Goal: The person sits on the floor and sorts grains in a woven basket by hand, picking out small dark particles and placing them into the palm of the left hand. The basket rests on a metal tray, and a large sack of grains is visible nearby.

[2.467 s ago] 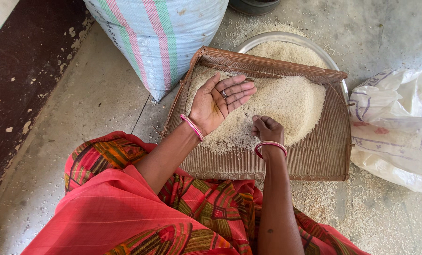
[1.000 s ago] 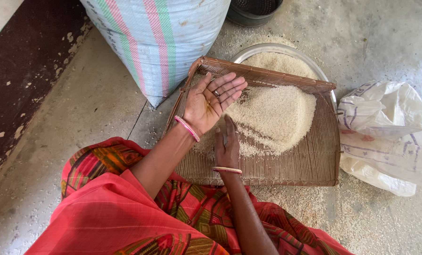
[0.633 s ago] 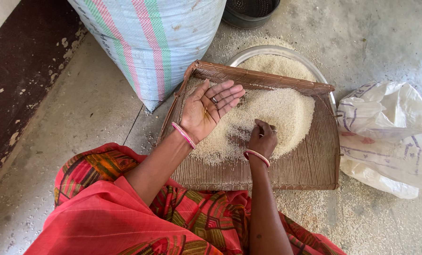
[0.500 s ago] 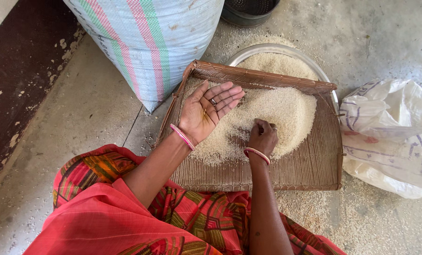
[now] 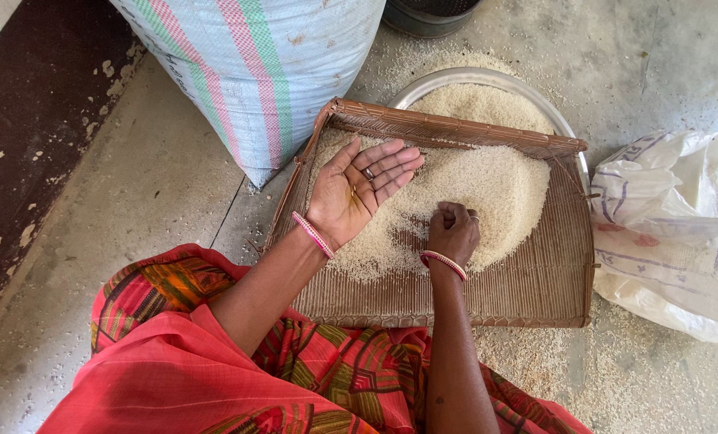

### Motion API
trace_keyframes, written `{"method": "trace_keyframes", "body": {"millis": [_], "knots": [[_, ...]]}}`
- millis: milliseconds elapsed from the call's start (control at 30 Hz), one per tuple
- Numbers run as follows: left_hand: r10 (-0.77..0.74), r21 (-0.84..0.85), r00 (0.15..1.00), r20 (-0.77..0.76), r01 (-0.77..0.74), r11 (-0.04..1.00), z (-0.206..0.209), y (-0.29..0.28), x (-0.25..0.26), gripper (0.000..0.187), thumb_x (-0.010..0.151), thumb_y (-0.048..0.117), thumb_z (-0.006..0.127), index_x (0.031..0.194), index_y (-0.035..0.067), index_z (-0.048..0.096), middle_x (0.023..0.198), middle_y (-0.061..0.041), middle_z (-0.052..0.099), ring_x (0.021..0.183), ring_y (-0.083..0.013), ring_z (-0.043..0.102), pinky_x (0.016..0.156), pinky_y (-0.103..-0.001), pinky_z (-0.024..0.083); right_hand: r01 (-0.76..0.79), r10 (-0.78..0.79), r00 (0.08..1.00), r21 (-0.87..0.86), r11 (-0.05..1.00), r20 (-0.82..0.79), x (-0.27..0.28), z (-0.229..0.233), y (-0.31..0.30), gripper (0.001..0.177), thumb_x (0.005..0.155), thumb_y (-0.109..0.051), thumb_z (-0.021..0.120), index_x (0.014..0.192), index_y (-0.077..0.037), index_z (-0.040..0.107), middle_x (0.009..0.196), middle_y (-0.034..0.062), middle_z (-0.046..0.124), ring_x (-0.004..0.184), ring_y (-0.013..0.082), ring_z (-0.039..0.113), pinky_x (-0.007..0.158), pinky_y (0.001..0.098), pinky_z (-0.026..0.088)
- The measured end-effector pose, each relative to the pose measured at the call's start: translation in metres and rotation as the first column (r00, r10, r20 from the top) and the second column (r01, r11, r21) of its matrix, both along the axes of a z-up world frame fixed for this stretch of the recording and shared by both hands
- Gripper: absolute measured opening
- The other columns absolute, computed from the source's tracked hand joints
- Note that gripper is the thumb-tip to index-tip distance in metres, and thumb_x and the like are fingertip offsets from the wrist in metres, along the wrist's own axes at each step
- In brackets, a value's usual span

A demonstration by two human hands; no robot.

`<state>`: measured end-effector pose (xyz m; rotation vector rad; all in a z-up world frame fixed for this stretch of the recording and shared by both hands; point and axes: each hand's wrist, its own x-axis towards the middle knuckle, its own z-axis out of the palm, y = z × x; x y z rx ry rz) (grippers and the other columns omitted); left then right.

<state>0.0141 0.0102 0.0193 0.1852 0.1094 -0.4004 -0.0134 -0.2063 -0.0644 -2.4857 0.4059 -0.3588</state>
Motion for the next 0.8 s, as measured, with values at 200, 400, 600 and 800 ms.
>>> {"method": "trace_keyframes", "body": {"millis": [200, 400, 600, 800], "knots": [[0.01, 0.031, 1.0, -0.001, -0.01, 0.999, 0.001, 0.0, -0.002, 0.06, 0.113, 0.037, 0.031, 0.13, -0.015, 0.055, 0.133, -0.032, 0.061, 0.131, -0.0404, 0.058, 0.115, -0.047, 0.049, 0.007, -0.006, 1.0, 0.06, 0.998, -0.017, -0.001, 0.006, 0.004, 0.015, 0.086, -0.003, 0.075, 0.101, -0.003, 0.075, 0.08, 0.0049, 0.063, 0.072, 0.0162, 0.062, 0.07, 0.0319, 0.055], [0.006, 0.019, 1.0, 0.005, -0.006, 1.0, 0.0, -0.001, -0.001, 0.059, 0.113, 0.036, 0.031, 0.13, -0.015, 0.056, 0.132, -0.032, 0.062, 0.13, -0.0402, 0.059, 0.115, -0.047, 0.049, -0.001, 0.002, 1.0, 0.066, 0.998, -0.004, -0.001, 0.002, 0.002, 0.011, 0.088, -0.003, 0.075, 0.099, -0.003, 0.074, 0.081, 0.007, 0.064, 0.073, 0.0174, 0.063, 0.069, 0.0339, 0.055], [0.012, 0.022, 1.0, -0.004, -0.012, 1.0, -0.007, 0.0, 0.001, 0.059, 0.112, 0.035, 0.031, 0.129, -0.016, 0.056, 0.132, -0.032, 0.062, 0.129, -0.0393, 0.06, 0.114, -0.047, 0.049, 0.041, -0.042, 0.999, 0.102, 0.994, 0.011, -0.003, 0.0, -0.008, 0.009, 0.09, -0.007, 0.074, 0.098, -0.003, 0.076, 0.091, 0.0094, 0.07, 0.077, 0.0172, 0.068, 0.071, 0.0345, 0.057], [0.041, 0.072, 0.999, -0.032, -0.039, 0.997, -0.017, 0.0, 0.002, 0.058, 0.111, 0.036, 0.034, 0.129, -0.015, 0.056, 0.131, -0.031, 0.063, 0.128, -0.0387, 0.061, 0.113, -0.047, 0.05, -0.054, 0.032, 0.994, 0.211, 0.976, 0.103, -0.006, 0.049, 0.009, 0.013, 0.096, -0.02, 0.074, 0.093, -0.007, 0.074, 0.085, 0.0053, 0.07, 0.071, 0.0123, 0.065, 0.065, 0.0287, 0.056]]}}
